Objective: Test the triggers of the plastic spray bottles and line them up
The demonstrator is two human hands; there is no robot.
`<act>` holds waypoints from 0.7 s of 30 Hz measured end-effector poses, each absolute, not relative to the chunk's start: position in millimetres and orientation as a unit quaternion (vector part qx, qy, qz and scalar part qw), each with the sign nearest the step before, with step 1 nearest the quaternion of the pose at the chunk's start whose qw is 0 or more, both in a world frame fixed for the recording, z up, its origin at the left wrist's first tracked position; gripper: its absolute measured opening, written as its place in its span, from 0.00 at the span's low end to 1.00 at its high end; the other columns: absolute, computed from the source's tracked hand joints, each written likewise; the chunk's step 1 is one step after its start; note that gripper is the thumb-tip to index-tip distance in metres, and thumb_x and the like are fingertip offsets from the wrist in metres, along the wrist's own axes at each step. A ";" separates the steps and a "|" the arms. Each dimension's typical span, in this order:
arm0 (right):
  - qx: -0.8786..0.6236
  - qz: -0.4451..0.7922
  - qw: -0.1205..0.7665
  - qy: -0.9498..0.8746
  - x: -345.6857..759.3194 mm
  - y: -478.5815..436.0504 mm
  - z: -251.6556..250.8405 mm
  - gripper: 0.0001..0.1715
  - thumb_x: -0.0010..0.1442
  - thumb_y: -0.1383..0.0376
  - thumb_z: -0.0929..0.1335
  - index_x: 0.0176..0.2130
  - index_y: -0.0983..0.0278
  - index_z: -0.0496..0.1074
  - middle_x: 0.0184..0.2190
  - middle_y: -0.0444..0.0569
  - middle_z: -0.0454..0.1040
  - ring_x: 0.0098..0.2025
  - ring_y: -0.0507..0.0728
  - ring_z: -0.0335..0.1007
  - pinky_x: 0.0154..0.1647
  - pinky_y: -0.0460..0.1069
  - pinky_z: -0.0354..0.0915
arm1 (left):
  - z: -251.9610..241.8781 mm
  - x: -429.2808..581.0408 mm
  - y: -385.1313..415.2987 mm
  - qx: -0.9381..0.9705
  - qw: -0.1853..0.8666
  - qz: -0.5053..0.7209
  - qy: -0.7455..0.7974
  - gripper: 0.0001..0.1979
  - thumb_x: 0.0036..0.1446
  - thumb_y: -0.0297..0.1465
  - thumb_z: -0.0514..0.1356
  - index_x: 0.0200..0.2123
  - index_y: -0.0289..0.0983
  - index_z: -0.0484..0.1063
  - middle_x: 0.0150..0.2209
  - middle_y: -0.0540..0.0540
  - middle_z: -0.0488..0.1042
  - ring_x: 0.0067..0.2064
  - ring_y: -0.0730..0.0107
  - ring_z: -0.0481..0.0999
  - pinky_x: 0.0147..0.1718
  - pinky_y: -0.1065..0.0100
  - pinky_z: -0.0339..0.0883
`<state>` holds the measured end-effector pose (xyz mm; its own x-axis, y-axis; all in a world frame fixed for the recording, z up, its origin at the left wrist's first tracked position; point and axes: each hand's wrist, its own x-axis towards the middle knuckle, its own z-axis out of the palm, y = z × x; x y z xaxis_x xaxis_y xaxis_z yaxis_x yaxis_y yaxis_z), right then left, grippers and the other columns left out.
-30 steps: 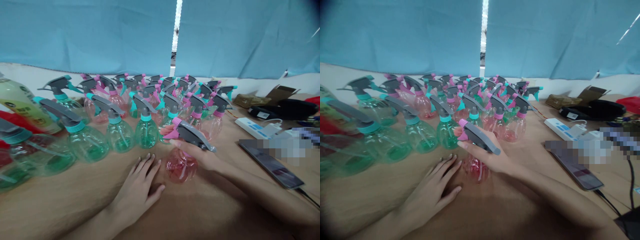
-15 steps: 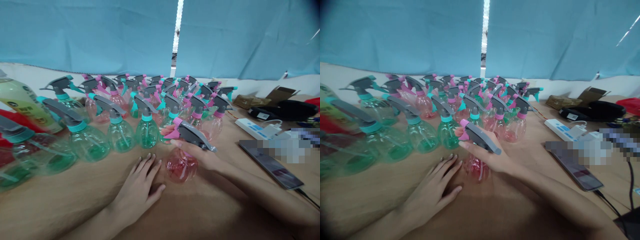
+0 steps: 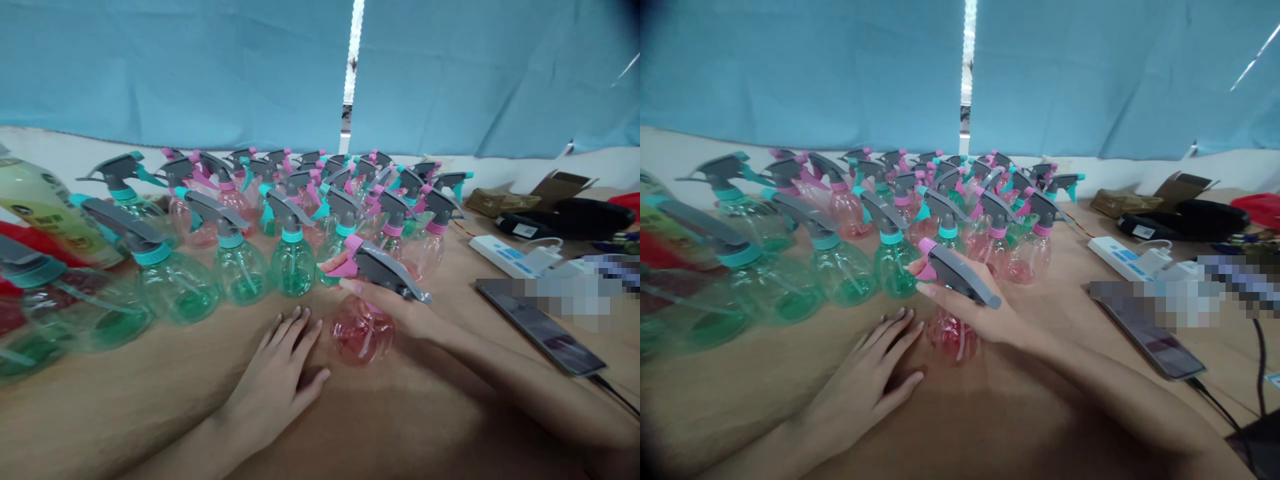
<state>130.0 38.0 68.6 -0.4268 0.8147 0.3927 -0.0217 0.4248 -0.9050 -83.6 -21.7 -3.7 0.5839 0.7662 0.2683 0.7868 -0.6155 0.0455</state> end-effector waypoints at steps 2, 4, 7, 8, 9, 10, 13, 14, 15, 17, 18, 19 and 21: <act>-0.290 0.453 0.452 -0.711 130.1 38.1 68.1 0.12 0.60 0.62 0.69 0.46 0.57 0.72 0.35 0.44 0.76 0.46 0.57 0.72 0.48 0.52 0.68 | -3.3 -83.7 -21.9 -0.888 0.036 -0.132 -0.439 0.27 0.66 0.44 0.51 0.61 0.32 0.61 0.63 0.36 0.62 0.63 0.51 0.61 0.59 0.49 0.56; -0.291 0.448 0.451 -0.715 130.6 37.7 68.0 0.10 0.60 0.61 0.68 0.44 0.58 0.73 0.33 0.44 0.75 0.46 0.58 0.72 0.47 0.52 0.68 | -2.9 -83.9 -22.2 -0.886 0.033 -0.128 -0.443 0.28 0.66 0.44 0.51 0.62 0.33 0.60 0.63 0.37 0.62 0.63 0.52 0.60 0.59 0.50 0.56; -0.301 0.446 0.446 -0.715 131.7 37.1 67.5 0.09 0.61 0.60 0.68 0.43 0.58 0.72 0.35 0.45 0.74 0.45 0.57 0.72 0.47 0.52 0.67 | -2.5 -84.0 -22.6 -0.886 0.035 -0.126 -0.444 0.28 0.66 0.44 0.50 0.62 0.33 0.60 0.63 0.37 0.61 0.63 0.53 0.60 0.59 0.51 0.57; -0.309 0.447 0.445 -0.712 132.0 37.1 67.2 0.09 0.61 0.60 0.67 0.42 0.58 0.72 0.35 0.45 0.74 0.43 0.56 0.72 0.45 0.52 0.67 | -2.4 -84.0 -22.8 -0.887 0.037 -0.126 -0.443 0.28 0.66 0.44 0.50 0.62 0.33 0.60 0.63 0.37 0.61 0.63 0.53 0.60 0.59 0.51 0.57; -0.316 0.447 0.446 -0.709 132.1 37.3 66.8 0.08 0.62 0.59 0.67 0.42 0.59 0.72 0.35 0.45 0.74 0.41 0.56 0.72 0.43 0.51 0.68 | -2.3 -83.9 -22.9 -0.887 0.039 -0.128 -0.441 0.27 0.66 0.44 0.50 0.62 0.33 0.60 0.63 0.37 0.62 0.63 0.53 0.60 0.59 0.51 0.57; -0.321 0.444 0.449 -0.705 131.9 37.8 66.4 0.08 0.62 0.59 0.67 0.41 0.59 0.72 0.34 0.45 0.73 0.39 0.55 0.71 0.40 0.50 0.68 | -2.2 -83.8 -22.9 -0.888 0.041 -0.131 -0.439 0.27 0.66 0.44 0.51 0.62 0.33 0.60 0.63 0.37 0.62 0.63 0.53 0.61 0.59 0.51 0.56; -0.324 0.430 0.466 -0.702 130.4 40.1 65.5 0.10 0.59 0.56 0.68 0.36 0.60 0.71 0.31 0.44 0.71 0.32 0.53 0.69 0.34 0.49 0.66 | -2.4 -83.2 -22.6 -0.890 0.049 -0.133 -0.433 0.28 0.66 0.44 0.51 0.61 0.31 0.61 0.62 0.36 0.63 0.63 0.52 0.61 0.59 0.51 0.56; -0.323 0.428 0.467 -0.703 129.7 40.9 65.3 0.11 0.58 0.55 0.69 0.35 0.61 0.71 0.30 0.44 0.70 0.31 0.52 0.68 0.33 0.48 0.66 | -2.6 -83.0 -22.4 -0.891 0.051 -0.133 -0.432 0.28 0.66 0.44 0.51 0.61 0.31 0.61 0.62 0.36 0.63 0.63 0.51 0.61 0.59 0.50 0.56; -0.322 0.428 0.465 -0.705 129.1 41.6 65.3 0.12 0.58 0.54 0.69 0.35 0.61 0.70 0.29 0.44 0.70 0.31 0.52 0.67 0.33 0.48 0.65 | -2.9 -82.9 -22.2 -0.891 0.053 -0.132 -0.430 0.28 0.66 0.44 0.51 0.61 0.30 0.61 0.62 0.35 0.63 0.63 0.51 0.61 0.59 0.50 0.56; -0.320 0.431 0.462 -0.706 128.2 42.4 65.4 0.13 0.58 0.53 0.68 0.34 0.61 0.69 0.28 0.43 0.69 0.30 0.52 0.66 0.32 0.48 0.64 | -3.6 -82.9 -22.0 -0.892 0.052 -0.132 -0.430 0.28 0.66 0.44 0.51 0.61 0.30 0.61 0.62 0.35 0.62 0.63 0.51 0.61 0.59 0.50 0.57; -0.318 0.432 0.462 -0.706 128.1 42.4 65.5 0.14 0.58 0.53 0.68 0.33 0.61 0.69 0.27 0.43 0.68 0.29 0.52 0.65 0.31 0.48 0.64 | -3.9 -83.0 -21.9 -0.891 0.051 -0.132 -0.431 0.28 0.66 0.44 0.51 0.61 0.30 0.62 0.62 0.35 0.62 0.63 0.51 0.61 0.59 0.49 0.57; -0.317 0.432 0.464 -0.705 128.3 42.3 65.7 0.14 0.59 0.53 0.68 0.32 0.61 0.68 0.27 0.43 0.67 0.29 0.51 0.65 0.31 0.48 0.63 | -4.2 -83.1 -21.9 -0.891 0.051 -0.133 -0.432 0.28 0.66 0.44 0.51 0.61 0.30 0.62 0.62 0.35 0.62 0.63 0.51 0.61 0.59 0.49 0.57; -0.317 0.431 0.464 -0.706 129.4 41.7 66.1 0.14 0.59 0.53 0.67 0.31 0.61 0.68 0.27 0.42 0.67 0.29 0.51 0.64 0.31 0.48 0.63 | -4.6 -83.5 -21.9 -0.890 0.050 -0.134 -0.433 0.28 0.66 0.45 0.51 0.61 0.31 0.61 0.63 0.35 0.62 0.63 0.51 0.61 0.58 0.49 0.57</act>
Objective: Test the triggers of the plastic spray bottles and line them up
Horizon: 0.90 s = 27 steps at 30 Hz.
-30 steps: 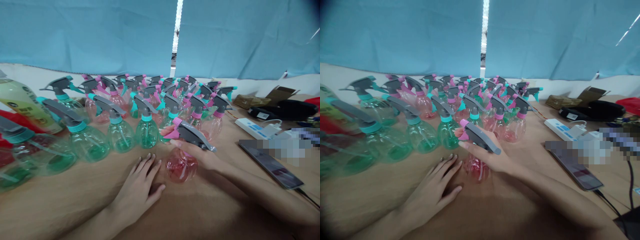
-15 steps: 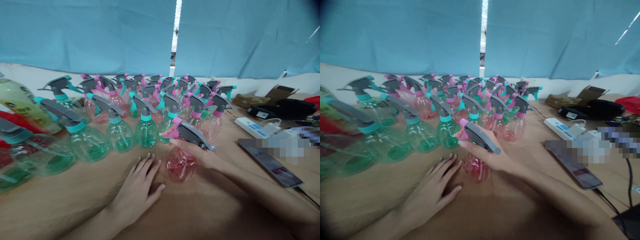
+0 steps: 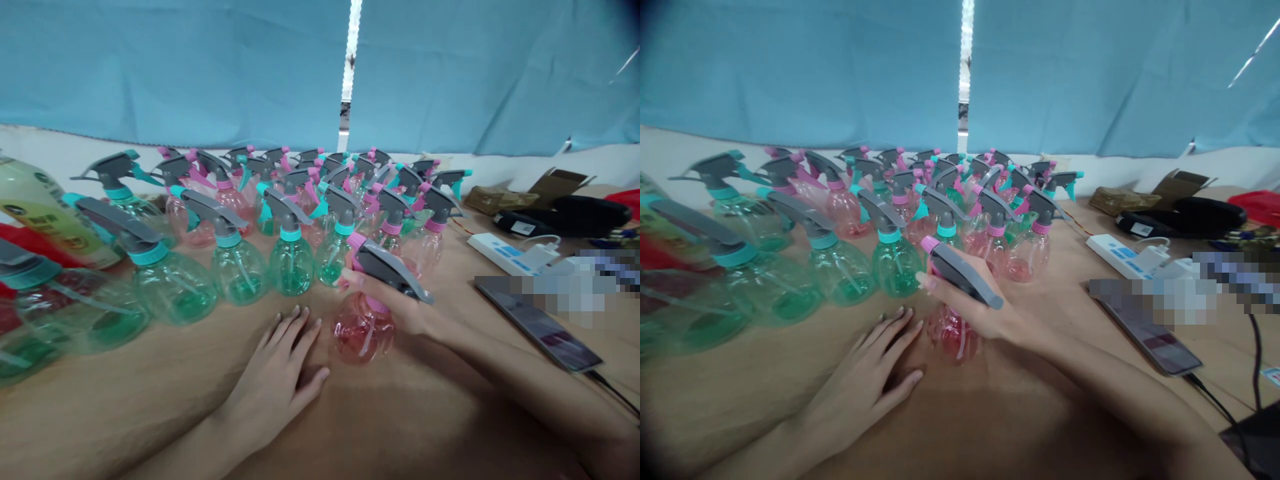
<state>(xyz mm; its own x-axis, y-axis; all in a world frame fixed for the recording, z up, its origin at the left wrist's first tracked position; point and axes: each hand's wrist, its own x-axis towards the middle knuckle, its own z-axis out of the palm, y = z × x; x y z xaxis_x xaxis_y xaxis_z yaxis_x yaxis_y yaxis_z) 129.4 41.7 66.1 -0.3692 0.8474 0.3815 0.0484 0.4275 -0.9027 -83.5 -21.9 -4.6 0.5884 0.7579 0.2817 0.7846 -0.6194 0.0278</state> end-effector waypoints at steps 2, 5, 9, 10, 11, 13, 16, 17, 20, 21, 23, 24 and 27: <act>-0.322 0.427 0.459 -0.709 130.9 40.7 66.2 0.14 0.60 0.53 0.67 0.31 0.61 0.68 0.27 0.42 0.66 0.29 0.52 0.64 0.31 0.48 0.62 | -4.8 -83.8 -21.8 -0.889 0.048 -0.134 -0.435 0.28 0.66 0.45 0.50 0.61 0.31 0.61 0.63 0.35 0.62 0.63 0.51 0.61 0.58 0.49 0.57; -0.329 0.425 0.454 -0.711 132.5 39.6 64.8 0.14 0.60 0.53 0.67 0.32 0.61 0.69 0.26 0.42 0.66 0.29 0.52 0.65 0.32 0.48 0.63 | -4.9 -84.1 -21.7 -0.888 0.049 -0.134 -0.436 0.28 0.66 0.44 0.50 0.61 0.32 0.61 0.62 0.36 0.63 0.63 0.52 0.62 0.58 0.49 0.57; -0.330 0.432 0.458 -0.703 131.4 40.4 62.3 0.15 0.61 0.52 0.66 0.33 0.61 0.70 0.25 0.42 0.66 0.29 0.52 0.66 0.32 0.49 0.64 | -4.5 -83.9 -22.3 -0.887 0.049 -0.131 -0.439 0.28 0.66 0.45 0.50 0.62 0.32 0.61 0.63 0.36 0.62 0.63 0.52 0.61 0.59 0.51 0.57; -0.329 0.433 0.460 -0.702 130.8 40.7 62.5 0.15 0.60 0.52 0.67 0.33 0.61 0.70 0.25 0.42 0.67 0.29 0.53 0.66 0.33 0.49 0.64 | -4.3 -83.9 -22.5 -0.886 0.048 -0.130 -0.442 0.28 0.66 0.45 0.50 0.62 0.33 0.61 0.63 0.36 0.62 0.63 0.53 0.61 0.59 0.51 0.57; -0.328 0.434 0.461 -0.702 130.3 40.8 63.2 0.15 0.60 0.52 0.67 0.33 0.61 0.70 0.26 0.43 0.67 0.30 0.53 0.66 0.33 0.49 0.64 | -4.1 -83.8 -22.6 -0.886 0.047 -0.130 -0.443 0.28 0.66 0.45 0.50 0.62 0.33 0.61 0.63 0.37 0.62 0.63 0.53 0.61 0.59 0.50 0.57; -0.323 0.437 0.454 -0.706 130.0 40.3 65.7 0.14 0.59 0.53 0.68 0.35 0.61 0.72 0.29 0.44 0.70 0.32 0.53 0.68 0.35 0.49 0.65 | -3.7 -83.7 -22.8 -0.887 0.045 -0.129 -0.442 0.28 0.66 0.45 0.50 0.62 0.32 0.61 0.63 0.36 0.62 0.63 0.52 0.61 0.58 0.50 0.57; -0.320 0.439 0.442 -0.713 130.8 38.1 69.3 0.12 0.60 0.56 0.68 0.40 0.59 0.73 0.33 0.45 0.73 0.37 0.55 0.70 0.39 0.50 0.66 | -3.4 -83.8 -22.5 -0.889 0.042 -0.130 -0.437 0.28 0.66 0.44 0.50 0.61 0.31 0.61 0.63 0.36 0.62 0.63 0.52 0.61 0.59 0.49 0.57; -0.318 0.437 0.444 -0.715 131.0 37.6 69.8 0.11 0.60 0.57 0.68 0.41 0.59 0.73 0.33 0.45 0.73 0.39 0.55 0.71 0.40 0.50 0.67 | -3.5 -83.9 -22.4 -0.889 0.040 -0.131 -0.437 0.28 0.66 0.44 0.50 0.61 0.31 0.61 0.62 0.36 0.62 0.63 0.52 0.61 0.59 0.49 0.57; -0.301 0.423 0.460 -0.720 131.2 37.8 68.3 0.11 0.60 0.60 0.68 0.44 0.57 0.73 0.35 0.44 0.74 0.44 0.56 0.71 0.46 0.51 0.66 | -4.2 -84.3 -22.2 -0.887 0.032 -0.134 -0.440 0.28 0.66 0.44 0.50 0.62 0.32 0.60 0.63 0.36 0.62 0.63 0.52 0.60 0.59 0.50 0.56; -0.296 0.419 0.463 -0.723 131.1 38.3 67.4 0.11 0.60 0.60 0.68 0.45 0.57 0.73 0.37 0.44 0.74 0.45 0.56 0.71 0.48 0.51 0.66 | -4.5 -84.4 -22.2 -0.887 0.029 -0.136 -0.441 0.27 0.66 0.44 0.50 0.62 0.33 0.60 0.63 0.37 0.62 0.63 0.52 0.60 0.59 0.49 0.56; -0.291 0.419 0.463 -0.725 131.2 39.1 65.9 0.12 0.61 0.61 0.69 0.46 0.58 0.73 0.42 0.45 0.75 0.46 0.56 0.71 0.49 0.52 0.65 | -4.8 -84.4 -22.2 -0.886 0.026 -0.138 -0.442 0.27 0.66 0.44 0.50 0.62 0.34 0.60 0.63 0.37 0.61 0.64 0.52 0.60 0.59 0.49 0.56; -0.289 0.423 0.463 -0.723 131.3 39.2 65.7 0.13 0.61 0.61 0.68 0.47 0.57 0.73 0.45 0.46 0.74 0.47 0.56 0.71 0.49 0.52 0.66 | -4.8 -84.3 -22.3 -0.886 0.025 -0.138 -0.443 0.27 0.66 0.44 0.50 0.62 0.34 0.60 0.63 0.37 0.61 0.64 0.51 0.60 0.59 0.49 0.56; -0.286 0.437 0.463 -0.716 131.9 38.0 67.5 0.15 0.62 0.61 0.68 0.49 0.56 0.72 0.47 0.46 0.74 0.47 0.56 0.71 0.47 0.52 0.66 | -4.3 -83.9 -22.2 -0.886 0.023 -0.134 -0.442 0.27 0.66 0.44 0.50 0.62 0.33 0.60 0.63 0.36 0.62 0.63 0.51 0.60 0.59 0.49 0.56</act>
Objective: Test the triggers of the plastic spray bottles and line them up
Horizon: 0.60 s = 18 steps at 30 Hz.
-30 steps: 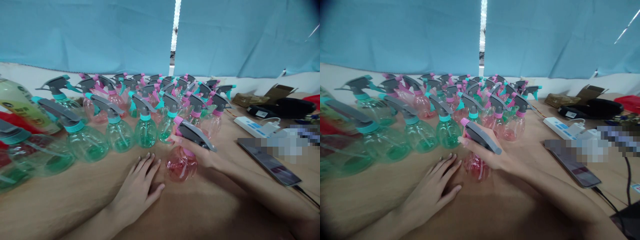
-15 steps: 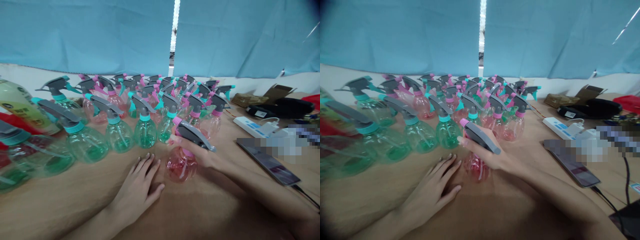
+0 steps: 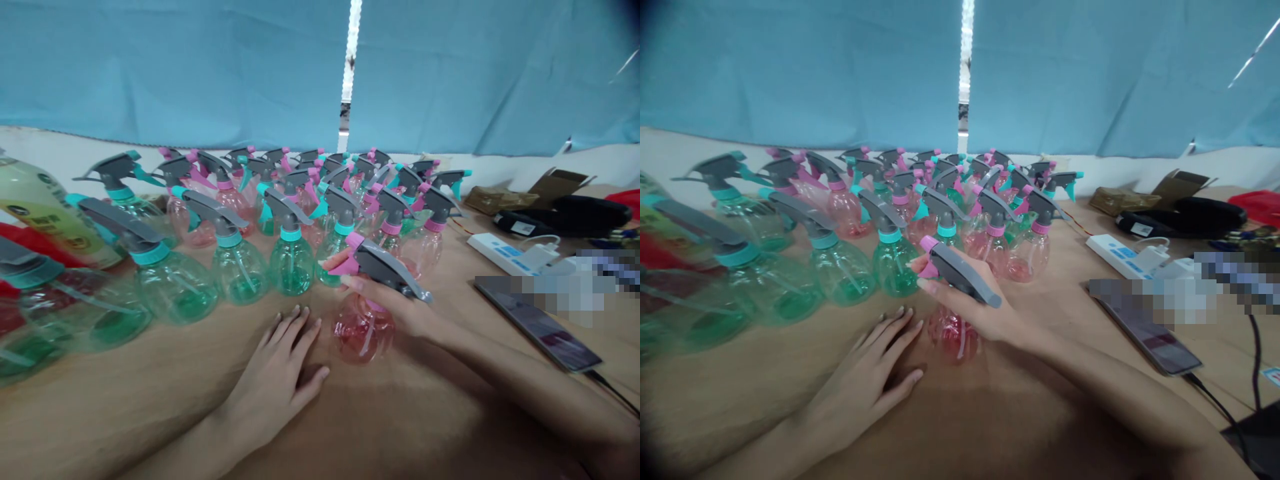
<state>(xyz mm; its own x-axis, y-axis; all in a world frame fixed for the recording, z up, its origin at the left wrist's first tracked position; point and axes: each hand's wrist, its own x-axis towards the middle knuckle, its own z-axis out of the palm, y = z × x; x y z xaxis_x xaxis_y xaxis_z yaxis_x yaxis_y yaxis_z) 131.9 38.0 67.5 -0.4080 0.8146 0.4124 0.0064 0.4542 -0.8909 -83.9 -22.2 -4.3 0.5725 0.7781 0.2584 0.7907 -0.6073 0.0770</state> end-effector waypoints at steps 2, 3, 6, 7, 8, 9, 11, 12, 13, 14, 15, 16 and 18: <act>-0.290 0.434 0.460 -0.718 132.2 36.8 69.7 0.15 0.62 0.61 0.68 0.49 0.56 0.72 0.47 0.46 0.75 0.47 0.56 0.71 0.48 0.53 0.66 | -3.8 -83.8 -22.2 -0.887 0.024 -0.132 -0.441 0.28 0.66 0.44 0.50 0.61 0.32 0.61 0.63 0.35 0.62 0.63 0.51 0.60 0.59 0.49 0.56; -0.290 0.431 0.460 -0.720 132.2 36.4 70.4 0.15 0.62 0.61 0.68 0.49 0.56 0.73 0.47 0.46 0.75 0.47 0.56 0.71 0.48 0.53 0.66 | -3.7 -83.8 -22.2 -0.887 0.024 -0.132 -0.441 0.28 0.66 0.44 0.50 0.61 0.32 0.61 0.63 0.35 0.62 0.63 0.51 0.60 0.59 0.49 0.56; -0.281 0.436 0.466 -0.716 131.8 36.7 69.1 0.15 0.61 0.60 0.68 0.49 0.56 0.73 0.48 0.46 0.75 0.49 0.57 0.71 0.50 0.53 0.66 | -3.3 -83.8 -22.4 -0.885 0.024 -0.133 -0.445 0.27 0.66 0.44 0.51 0.61 0.34 0.61 0.63 0.37 0.62 0.64 0.52 0.60 0.59 0.50 0.57; -0.280 0.441 0.467 -0.714 131.6 37.0 67.9 0.16 0.61 0.60 0.68 0.50 0.56 0.73 0.48 0.46 0.74 0.49 0.57 0.71 0.50 0.53 0.66 | -3.1 -83.7 -22.5 -0.885 0.023 -0.133 -0.446 0.27 0.66 0.44 0.51 0.61 0.33 0.61 0.63 0.37 0.61 0.64 0.52 0.60 0.59 0.50 0.56; -0.279 0.444 0.469 -0.711 131.4 37.3 66.5 0.16 0.62 0.60 0.68 0.50 0.55 0.72 0.49 0.46 0.74 0.49 0.57 0.71 0.50 0.53 0.66 | -2.9 -83.6 -22.6 -0.884 0.022 -0.133 -0.447 0.27 0.66 0.44 0.51 0.61 0.33 0.61 0.63 0.37 0.61 0.64 0.52 0.60 0.59 0.50 0.56; -0.281 0.447 0.469 -0.708 131.3 37.4 65.3 0.17 0.62 0.60 0.68 0.51 0.55 0.72 0.49 0.46 0.74 0.50 0.57 0.71 0.49 0.53 0.67 | -2.6 -83.5 -22.7 -0.885 0.020 -0.133 -0.446 0.27 0.66 0.44 0.51 0.61 0.33 0.61 0.63 0.36 0.61 0.64 0.51 0.60 0.59 0.49 0.56; -0.288 0.452 0.466 -0.704 131.3 37.0 63.8 0.17 0.62 0.60 0.68 0.51 0.55 0.72 0.49 0.46 0.74 0.50 0.57 0.70 0.48 0.52 0.67 | -2.1 -83.1 -22.8 -0.886 0.017 -0.130 -0.445 0.27 0.66 0.44 0.51 0.61 0.32 0.61 0.63 0.36 0.61 0.64 0.51 0.60 0.59 0.49 0.56; -0.293 0.453 0.464 -0.703 131.4 36.6 63.4 0.17 0.62 0.59 0.68 0.51 0.55 0.72 0.49 0.46 0.74 0.50 0.57 0.70 0.48 0.52 0.67 | -2.0 -83.0 -22.8 -0.886 0.017 -0.128 -0.445 0.27 0.66 0.44 0.52 0.61 0.32 0.61 0.63 0.36 0.61 0.64 0.51 0.60 0.59 0.49 0.56; -0.296 0.453 0.464 -0.702 131.6 36.2 63.2 0.17 0.61 0.59 0.68 0.51 0.55 0.72 0.48 0.46 0.74 0.49 0.57 0.70 0.47 0.52 0.67 | -1.9 -83.0 -22.7 -0.887 0.017 -0.126 -0.445 0.27 0.66 0.44 0.52 0.61 0.32 0.61 0.63 0.36 0.61 0.64 0.51 0.60 0.59 0.49 0.56; -0.300 0.455 0.462 -0.700 131.7 36.0 63.0 0.17 0.61 0.59 0.68 0.51 0.55 0.72 0.48 0.47 0.74 0.48 0.56 0.71 0.47 0.52 0.67 | -2.0 -82.9 -22.7 -0.887 0.018 -0.125 -0.445 0.27 0.66 0.44 0.52 0.61 0.32 0.61 0.63 0.36 0.61 0.64 0.51 0.60 0.59 0.49 0.56; -0.302 0.455 0.462 -0.699 131.8 36.0 62.8 0.18 0.61 0.58 0.68 0.51 0.55 0.72 0.47 0.47 0.74 0.46 0.56 0.71 0.46 0.52 0.68 | -2.0 -83.0 -22.5 -0.887 0.020 -0.125 -0.445 0.27 0.66 0.44 0.51 0.61 0.32 0.61 0.63 0.35 0.61 0.64 0.51 0.60 0.59 0.49 0.56; -0.304 0.456 0.461 -0.698 131.8 36.3 62.5 0.18 0.61 0.58 0.68 0.52 0.55 0.71 0.46 0.47 0.74 0.44 0.55 0.71 0.45 0.52 0.68 | -2.1 -83.0 -22.4 -0.886 0.021 -0.125 -0.445 0.28 0.66 0.44 0.51 0.61 0.32 0.61 0.63 0.35 0.61 0.64 0.51 0.60 0.59 0.49 0.56; -0.304 0.457 0.460 -0.698 131.9 37.4 61.8 0.18 0.62 0.59 0.67 0.52 0.56 0.71 0.44 0.47 0.74 0.42 0.55 0.71 0.44 0.52 0.68 | -2.2 -83.1 -22.1 -0.886 0.022 -0.126 -0.445 0.27 0.66 0.44 0.51 0.61 0.33 0.61 0.63 0.36 0.61 0.64 0.51 0.60 0.59 0.49 0.56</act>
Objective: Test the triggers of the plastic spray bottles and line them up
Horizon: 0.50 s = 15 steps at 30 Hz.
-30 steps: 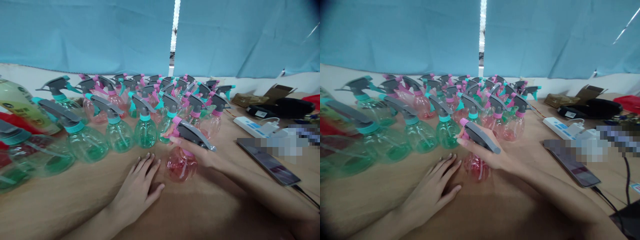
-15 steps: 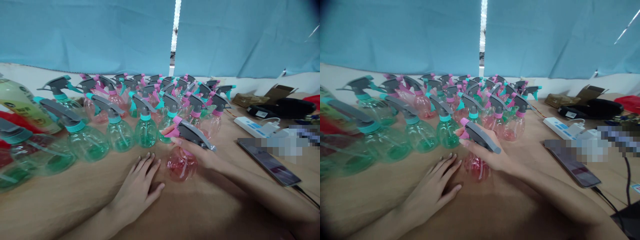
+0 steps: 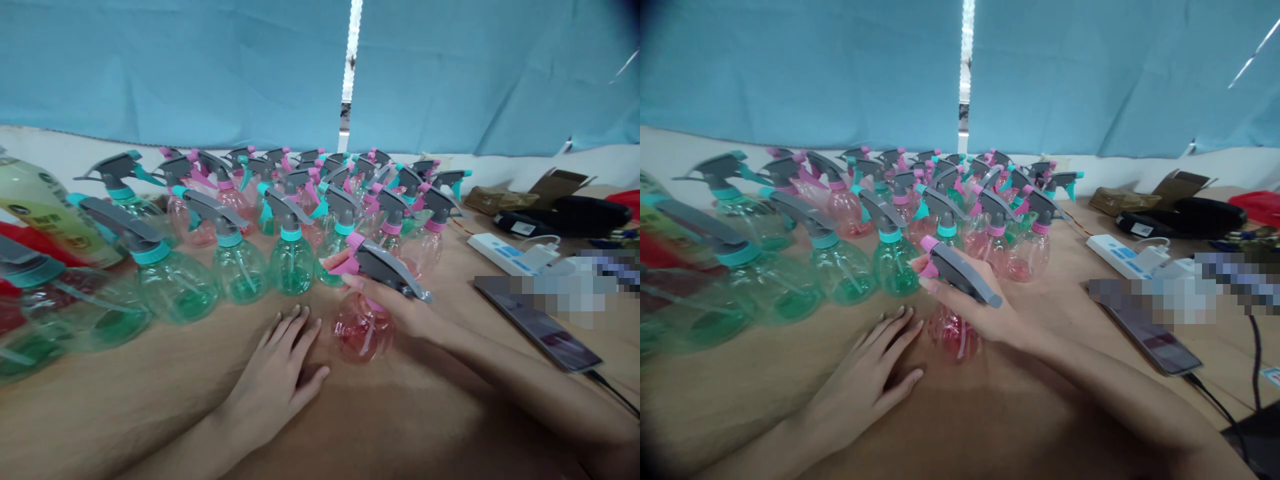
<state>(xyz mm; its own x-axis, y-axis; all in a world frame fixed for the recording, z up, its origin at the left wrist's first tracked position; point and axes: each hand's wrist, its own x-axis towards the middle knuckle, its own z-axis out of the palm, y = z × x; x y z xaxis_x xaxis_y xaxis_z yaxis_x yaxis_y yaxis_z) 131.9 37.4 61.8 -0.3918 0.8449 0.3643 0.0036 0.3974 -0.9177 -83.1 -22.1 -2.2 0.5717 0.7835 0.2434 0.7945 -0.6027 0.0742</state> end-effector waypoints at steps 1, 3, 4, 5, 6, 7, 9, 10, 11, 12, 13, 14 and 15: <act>-0.301 0.455 0.463 -0.699 131.9 38.1 61.6 0.18 0.62 0.60 0.67 0.52 0.56 0.71 0.44 0.47 0.74 0.42 0.55 0.71 0.44 0.52 0.68 | -2.2 -83.1 -22.0 -0.886 0.021 -0.128 -0.445 0.27 0.66 0.44 0.51 0.61 0.33 0.61 0.63 0.36 0.61 0.64 0.52 0.60 0.59 0.49 0.56; -0.292 0.445 0.466 -0.707 132.0 39.2 61.4 0.17 0.61 0.61 0.68 0.51 0.56 0.72 0.45 0.47 0.74 0.43 0.55 0.70 0.45 0.52 0.68 | -1.9 -83.0 -21.9 -0.886 0.016 -0.130 -0.444 0.27 0.66 0.44 0.51 0.61 0.34 0.61 0.63 0.37 0.61 0.64 0.51 0.60 0.59 0.49 0.56; -0.289 0.440 0.467 -0.711 132.1 39.5 61.4 0.17 0.61 0.61 0.68 0.51 0.56 0.72 0.45 0.47 0.74 0.44 0.55 0.70 0.46 0.53 0.67 | -1.8 -83.0 -22.0 -0.886 0.015 -0.131 -0.444 0.27 0.66 0.44 0.51 0.61 0.34 0.61 0.63 0.36 0.61 0.64 0.51 0.60 0.59 0.49 0.56; -0.286 0.436 0.469 -0.713 132.2 39.5 61.5 0.17 0.61 0.62 0.68 0.51 0.56 0.72 0.46 0.47 0.74 0.44 0.55 0.70 0.47 0.53 0.67 | -1.7 -83.0 -22.0 -0.887 0.014 -0.130 -0.444 0.27 0.66 0.44 0.51 0.61 0.33 0.61 0.63 0.36 0.61 0.63 0.51 0.60 0.59 0.49 0.56; -0.283 0.436 0.469 -0.714 132.2 39.4 61.6 0.17 0.61 0.62 0.68 0.51 0.55 0.72 0.46 0.47 0.74 0.45 0.55 0.70 0.48 0.53 0.67 | -1.6 -83.0 -22.1 -0.887 0.014 -0.129 -0.444 0.27 0.66 0.44 0.51 0.61 0.33 0.61 0.63 0.36 0.61 0.63 0.51 0.60 0.59 0.49 0.56; -0.283 0.437 0.471 -0.712 132.3 39.2 61.6 0.17 0.62 0.63 0.68 0.51 0.55 0.72 0.46 0.46 0.74 0.46 0.56 0.70 0.49 0.53 0.66 | -1.6 -83.1 -22.2 -0.887 0.014 -0.128 -0.444 0.27 0.66 0.44 0.51 0.61 0.32 0.61 0.63 0.36 0.61 0.63 0.51 0.60 0.59 0.49 0.56; -0.284 0.442 0.471 -0.708 132.3 38.5 61.8 0.17 0.62 0.63 0.67 0.51 0.54 0.72 0.47 0.46 0.74 0.48 0.56 0.70 0.49 0.54 0.66 | -1.7 -83.3 -22.3 -0.887 0.016 -0.128 -0.444 0.27 0.66 0.44 0.51 0.61 0.32 0.61 0.63 0.35 0.61 0.63 0.51 0.60 0.59 0.49 0.57; -0.284 0.443 0.470 -0.708 132.4 38.2 62.0 0.17 0.62 0.63 0.67 0.51 0.54 0.72 0.48 0.47 0.74 0.48 0.56 0.70 0.49 0.54 0.66 | -1.8 -83.4 -22.4 -0.886 0.017 -0.129 -0.444 0.27 0.66 0.44 0.51 0.61 0.32 0.61 0.63 0.35 0.61 0.63 0.51 0.60 0.59 0.49 0.57; -0.283 0.442 0.471 -0.709 132.5 37.8 62.4 0.17 0.62 0.63 0.67 0.51 0.54 0.72 0.48 0.47 0.74 0.47 0.56 0.70 0.49 0.54 0.66 | -1.9 -83.5 -22.4 -0.886 0.017 -0.130 -0.445 0.27 0.66 0.44 0.51 0.61 0.32 0.61 0.63 0.35 0.61 0.63 0.51 0.60 0.59 0.49 0.57; -0.282 0.440 0.470 -0.711 132.5 37.4 63.1 0.17 0.62 0.63 0.67 0.51 0.55 0.72 0.48 0.47 0.74 0.47 0.56 0.70 0.49 0.54 0.66 | -2.0 -83.5 -22.4 -0.885 0.017 -0.131 -0.445 0.27 0.66 0.44 0.51 0.61 0.33 0.61 0.63 0.36 0.61 0.63 0.51 0.60 0.59 0.49 0.57; -0.283 0.438 0.470 -0.712 132.6 37.0 64.0 0.16 0.62 0.63 0.67 0.51 0.55 0.72 0.48 0.47 0.74 0.47 0.56 0.70 0.49 0.53 0.66 | -2.0 -83.5 -22.4 -0.886 0.017 -0.132 -0.445 0.27 0.66 0.44 0.51 0.61 0.33 0.62 0.63 0.36 0.61 0.63 0.51 0.60 0.59 0.50 0.57; -0.284 0.436 0.470 -0.713 132.7 36.6 65.0 0.16 0.62 0.63 0.68 0.50 0.55 0.73 0.48 0.47 0.74 0.46 0.56 0.70 0.49 0.53 0.66 | -2.0 -83.4 -22.4 -0.886 0.018 -0.133 -0.444 0.27 0.66 0.44 0.51 0.61 0.33 0.62 0.63 0.36 0.62 0.63 0.51 0.61 0.59 0.50 0.56; -0.285 0.434 0.470 -0.713 132.8 36.1 66.2 0.16 0.62 0.63 0.68 0.50 0.56 0.73 0.47 0.47 0.74 0.46 0.56 0.70 0.48 0.53 0.66 | -1.9 -83.4 -22.4 -0.886 0.018 -0.133 -0.443 0.27 0.66 0.44 0.51 0.61 0.32 0.62 0.63 0.36 0.62 0.63 0.51 0.61 0.59 0.50 0.56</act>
